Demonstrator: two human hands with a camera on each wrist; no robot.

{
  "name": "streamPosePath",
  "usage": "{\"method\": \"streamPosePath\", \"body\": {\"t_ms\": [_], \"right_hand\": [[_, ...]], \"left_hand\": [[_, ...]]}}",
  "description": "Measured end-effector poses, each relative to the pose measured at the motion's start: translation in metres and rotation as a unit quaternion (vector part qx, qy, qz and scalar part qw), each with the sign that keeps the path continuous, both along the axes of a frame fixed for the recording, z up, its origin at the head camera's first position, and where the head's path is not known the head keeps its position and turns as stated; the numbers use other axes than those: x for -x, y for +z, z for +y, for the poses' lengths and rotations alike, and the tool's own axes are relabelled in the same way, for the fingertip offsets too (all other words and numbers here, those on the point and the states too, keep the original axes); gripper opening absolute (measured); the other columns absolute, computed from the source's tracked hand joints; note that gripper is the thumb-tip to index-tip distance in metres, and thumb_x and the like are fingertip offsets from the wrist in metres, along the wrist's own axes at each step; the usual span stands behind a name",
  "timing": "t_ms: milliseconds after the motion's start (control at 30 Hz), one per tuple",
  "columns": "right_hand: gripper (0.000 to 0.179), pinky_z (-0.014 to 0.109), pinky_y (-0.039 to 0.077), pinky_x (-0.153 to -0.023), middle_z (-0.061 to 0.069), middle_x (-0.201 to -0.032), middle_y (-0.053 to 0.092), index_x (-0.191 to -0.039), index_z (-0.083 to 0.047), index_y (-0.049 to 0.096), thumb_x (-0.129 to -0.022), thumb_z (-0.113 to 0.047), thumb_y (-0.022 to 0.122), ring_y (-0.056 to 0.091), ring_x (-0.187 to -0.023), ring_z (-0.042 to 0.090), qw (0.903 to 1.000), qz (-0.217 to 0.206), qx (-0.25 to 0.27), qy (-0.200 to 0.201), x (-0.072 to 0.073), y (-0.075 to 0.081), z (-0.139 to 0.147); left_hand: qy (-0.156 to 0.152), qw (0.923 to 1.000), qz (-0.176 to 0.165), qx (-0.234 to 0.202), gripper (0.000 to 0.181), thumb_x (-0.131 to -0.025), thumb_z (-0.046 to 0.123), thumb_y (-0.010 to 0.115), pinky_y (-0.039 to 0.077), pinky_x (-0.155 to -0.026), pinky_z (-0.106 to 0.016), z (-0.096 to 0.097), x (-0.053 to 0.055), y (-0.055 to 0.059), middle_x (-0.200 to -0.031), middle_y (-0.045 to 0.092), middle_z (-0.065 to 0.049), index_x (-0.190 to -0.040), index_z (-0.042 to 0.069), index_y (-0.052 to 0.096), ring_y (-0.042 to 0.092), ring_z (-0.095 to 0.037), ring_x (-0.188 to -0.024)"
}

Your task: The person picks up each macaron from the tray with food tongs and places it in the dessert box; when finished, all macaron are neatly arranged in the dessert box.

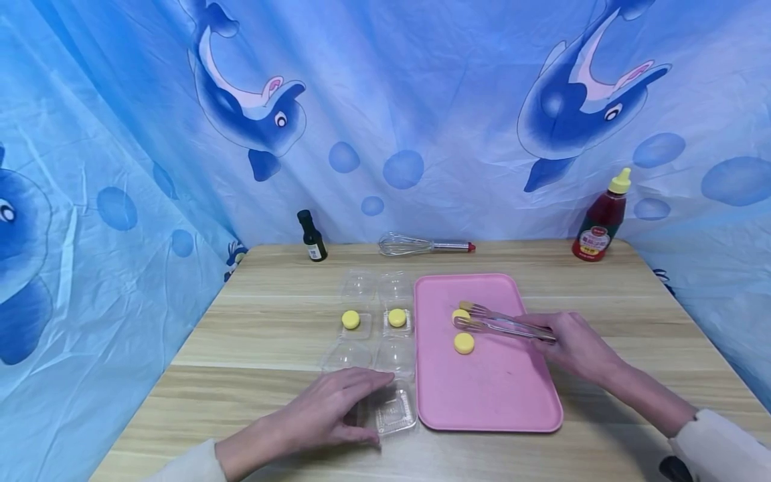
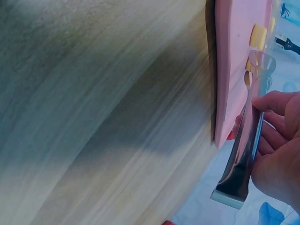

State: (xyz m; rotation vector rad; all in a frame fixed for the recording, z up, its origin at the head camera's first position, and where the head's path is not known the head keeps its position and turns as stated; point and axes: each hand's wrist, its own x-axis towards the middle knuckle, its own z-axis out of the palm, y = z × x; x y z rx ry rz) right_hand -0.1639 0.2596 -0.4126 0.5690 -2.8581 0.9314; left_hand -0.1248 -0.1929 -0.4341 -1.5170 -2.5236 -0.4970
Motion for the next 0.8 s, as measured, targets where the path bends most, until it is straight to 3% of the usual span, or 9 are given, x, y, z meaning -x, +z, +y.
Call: {"method": "streamPosePath", "body": {"t_ms": [300,567,800], "right_hand": [[0.044,0.024,0.054,-0.056,0.026,-0.118,0.075,-0.128,0.002,0.075,-0.085,0.009,0.081,0.064,-0.079,0.016,0.9996,-0.021,0.005,-0.017,0.000,0.000,0.001],[0.046,0.023,0.052,-0.052,0.026,-0.119,0.074,-0.130,0.001,0.074,-0.086,0.011,0.079,0.062,-0.072,0.013,0.9995,-0.017,0.021,-0.016,-0.005,0.007,-0.001],[0.048,0.023,0.057,-0.058,0.023,-0.120,0.075,-0.129,-0.002,0.076,-0.083,0.011,0.083,0.065,-0.080,0.013,0.9994,0.009,0.034,0.001,-0.013,0.018,-0.006]], "left_hand": [[-0.004,1.0000,-0.007,-0.005,0.082,-0.089,0.050,0.085,0.052,-0.112,-0.043,0.001,0.002,-0.001,-0.150,0.062,-0.002,-0.153,0.009,0.055,0.060,-0.019,-0.136],[-0.007,0.9992,-0.039,0.003,0.079,-0.092,0.047,0.083,0.052,-0.112,-0.045,0.002,0.004,0.001,-0.152,0.060,-0.002,-0.155,0.009,0.053,0.059,-0.020,-0.136],[0.006,0.9970,-0.077,0.008,0.078,-0.092,0.046,0.083,0.050,-0.114,-0.044,0.002,0.005,0.002,-0.153,0.059,0.001,-0.155,0.012,0.053,0.057,-0.019,-0.138]]}}
